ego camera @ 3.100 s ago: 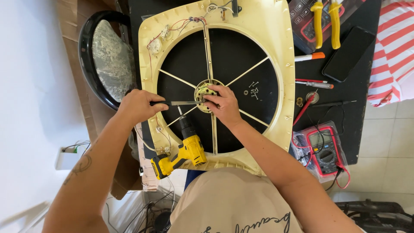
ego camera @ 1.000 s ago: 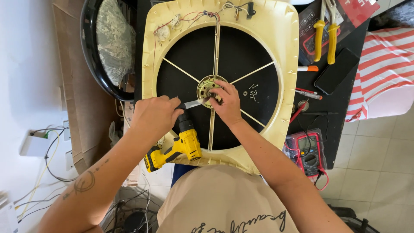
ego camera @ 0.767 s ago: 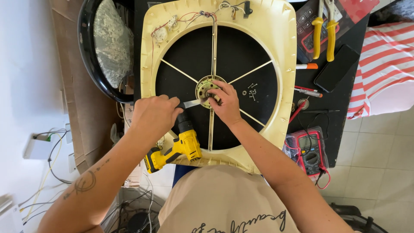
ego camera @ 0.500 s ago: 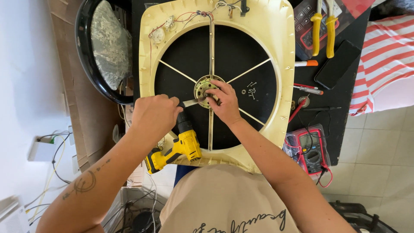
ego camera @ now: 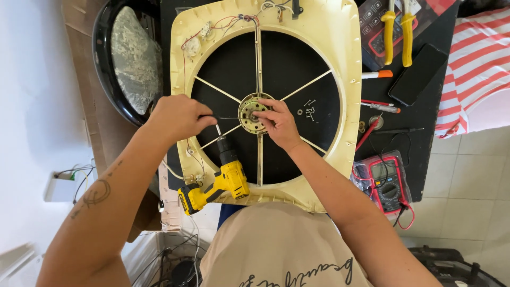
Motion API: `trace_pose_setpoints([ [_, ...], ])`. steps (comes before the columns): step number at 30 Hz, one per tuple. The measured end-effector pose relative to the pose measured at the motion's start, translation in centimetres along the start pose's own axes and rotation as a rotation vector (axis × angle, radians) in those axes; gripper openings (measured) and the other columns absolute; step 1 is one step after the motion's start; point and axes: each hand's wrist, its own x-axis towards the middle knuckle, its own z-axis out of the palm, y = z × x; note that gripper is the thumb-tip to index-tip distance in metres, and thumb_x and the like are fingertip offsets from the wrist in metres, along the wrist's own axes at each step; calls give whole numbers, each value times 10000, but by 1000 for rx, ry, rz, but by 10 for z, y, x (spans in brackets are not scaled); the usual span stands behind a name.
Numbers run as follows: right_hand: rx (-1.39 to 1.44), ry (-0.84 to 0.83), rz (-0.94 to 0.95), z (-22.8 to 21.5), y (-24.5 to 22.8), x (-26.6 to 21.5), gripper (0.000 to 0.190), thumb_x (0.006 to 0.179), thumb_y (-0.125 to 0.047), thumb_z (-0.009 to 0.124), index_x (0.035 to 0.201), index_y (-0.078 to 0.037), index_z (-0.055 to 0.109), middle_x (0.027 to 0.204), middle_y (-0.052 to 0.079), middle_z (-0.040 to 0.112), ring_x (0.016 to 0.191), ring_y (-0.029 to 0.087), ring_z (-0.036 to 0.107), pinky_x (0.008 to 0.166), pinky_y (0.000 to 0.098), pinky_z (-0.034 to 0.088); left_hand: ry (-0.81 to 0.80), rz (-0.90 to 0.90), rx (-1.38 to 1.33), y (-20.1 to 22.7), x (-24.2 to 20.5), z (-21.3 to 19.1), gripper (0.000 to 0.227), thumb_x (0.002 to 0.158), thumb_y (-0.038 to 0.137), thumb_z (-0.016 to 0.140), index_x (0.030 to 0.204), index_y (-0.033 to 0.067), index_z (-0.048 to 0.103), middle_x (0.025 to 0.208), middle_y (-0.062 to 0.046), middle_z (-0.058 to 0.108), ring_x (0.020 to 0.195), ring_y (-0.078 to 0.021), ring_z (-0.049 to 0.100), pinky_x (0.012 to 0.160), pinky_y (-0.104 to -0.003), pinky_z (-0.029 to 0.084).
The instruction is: Disassembling a motor from a plastic fan housing using a power drill and hand tools.
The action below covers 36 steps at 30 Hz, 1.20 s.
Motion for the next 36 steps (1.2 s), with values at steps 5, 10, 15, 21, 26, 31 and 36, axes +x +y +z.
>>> trace_pose_setpoints([
  [5, -24, -16, -22, -1, -1, 1, 245, 977, -54, 756, 1139, -210, 854, 1344, 19, 702, 1208, 304, 647, 1032, 405, 523, 46, 1, -74, -27, 4, 34, 360, 1006, 500, 605, 1252, 326, 802, 1011, -38, 834, 972, -344, 772, 842, -505, 620],
  [10, -11, -21, -17, 0, -3, 1, 249, 983, -49, 751, 1149, -203, 854, 1348, 28, 703, 1208, 316, 644, 1034, 407, 520, 133, 83, 50, -32, -1, 46, 345, 1015, 498, 619, 1294, 370, 778, 906, 12, 825, 796, -261, 769, 710, -414, 631],
  [15, -8, -10, 0, 1, -6, 2, 229, 989, -48, 748, 1134, -190, 852, 1349, 34, 708, 1212, 320, 645, 1028, 414, 529, 345, 253, 384, -29, -11, 45, 318, 1030, 520, 596, 1291, 418, 747, 788, 65, 768, 636, -147, 694, 608, -311, 594],
  [21, -53, -24, -54, -4, -4, 1, 186, 999, -117, 749, 1144, -189, 840, 1375, 62, 711, 1210, 335, 667, 1057, 439, 536, 587, 497, 234, 26, -12, 68, 128, 970, 290, 670, 1047, 260, 768, 656, 20, 656, 536, -180, 608, 545, -338, 498],
  [26, 161, 19, 62, -15, -15, 1, 270, 1020, 25, 660, 1180, -120, 822, 1325, 115, 748, 1229, 335, 692, 1053, 439, 540, 497, 392, 326, 20, -34, 39, 158, 972, 338, 689, 1098, 326, 784, 626, 58, 641, 504, -122, 552, 541, -261, 453],
  [31, 229, 90, 190, -42, -2, -14, 264, 1030, 56, 609, 1150, -69, 809, 1175, 154, 773, 1174, 333, 710, 1053, 455, 520, 557, 341, 295, 5, -51, 51, 168, 976, 360, 660, 1076, 334, 793, 605, 60, 604, 502, -143, 567, 547, -274, 477],
  [36, 111, 120, 349, -79, -20, -37, 177, 1050, 31, 658, 1119, -62, 792, 1019, 104, 761, 996, 223, 741, 946, 342, 564, 622, 120, 175, -7, -82, 60, 196, 1000, 452, 714, 1150, 376, 815, 701, 100, 665, 588, -124, 633, 610, -253, 507],
])
